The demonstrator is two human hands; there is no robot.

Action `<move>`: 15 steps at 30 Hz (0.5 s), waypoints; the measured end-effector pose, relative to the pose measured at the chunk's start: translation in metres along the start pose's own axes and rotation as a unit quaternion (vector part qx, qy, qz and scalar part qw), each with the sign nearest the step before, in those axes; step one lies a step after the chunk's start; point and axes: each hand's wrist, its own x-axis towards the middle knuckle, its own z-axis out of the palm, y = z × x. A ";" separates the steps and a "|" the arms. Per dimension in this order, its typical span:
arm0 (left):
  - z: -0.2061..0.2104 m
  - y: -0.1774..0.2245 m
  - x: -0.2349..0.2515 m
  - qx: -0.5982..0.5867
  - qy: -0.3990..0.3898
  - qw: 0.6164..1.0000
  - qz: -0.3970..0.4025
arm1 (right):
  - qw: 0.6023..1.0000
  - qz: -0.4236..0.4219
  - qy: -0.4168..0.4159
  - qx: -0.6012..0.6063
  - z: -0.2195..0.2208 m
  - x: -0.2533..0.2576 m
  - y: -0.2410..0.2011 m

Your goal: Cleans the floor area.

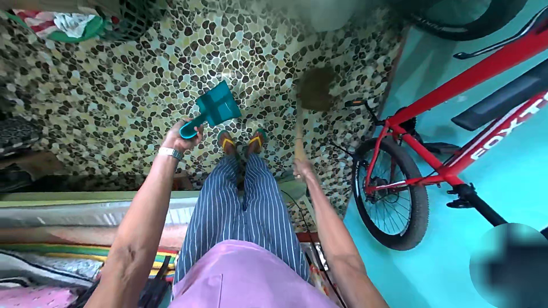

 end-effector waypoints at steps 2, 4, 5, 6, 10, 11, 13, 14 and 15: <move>0.006 0.000 0.007 -0.005 0.011 1.000 -0.001 | 0.999 -0.010 -0.027 -0.036 0.034 -0.001 0.013; 0.014 0.001 0.008 -0.004 0.023 1.000 0.012 | 0.996 -0.029 -0.050 -0.061 0.051 -0.013 0.024; 0.016 0.002 0.007 0.008 0.029 0.999 0.016 | 0.994 -0.033 -0.066 -0.085 0.052 -0.024 0.028; 0.016 0.003 0.007 0.012 0.030 0.999 0.018 | 0.990 -0.040 -0.078 -0.110 0.047 -0.038 0.031; 0.013 0.005 0.014 0.012 0.025 0.999 0.020 | 0.969 -0.105 -0.058 -0.216 -0.019 -0.116 0.045; 0.011 0.005 0.016 0.012 0.028 0.999 0.019 | 0.961 -0.119 -0.034 -0.248 -0.039 -0.134 0.049; 0.008 0.005 0.021 0.006 0.036 0.999 0.021 | 0.946 -0.135 0.004 -0.295 -0.072 -0.158 0.045; 0.008 0.006 0.022 0.003 0.041 0.999 0.021 | 0.941 -0.148 0.021 -0.303 -0.083 -0.161 0.038; 0.009 0.006 0.024 0.005 0.045 0.999 0.020 | 0.938 -0.160 0.037 -0.307 -0.089 -0.159 0.027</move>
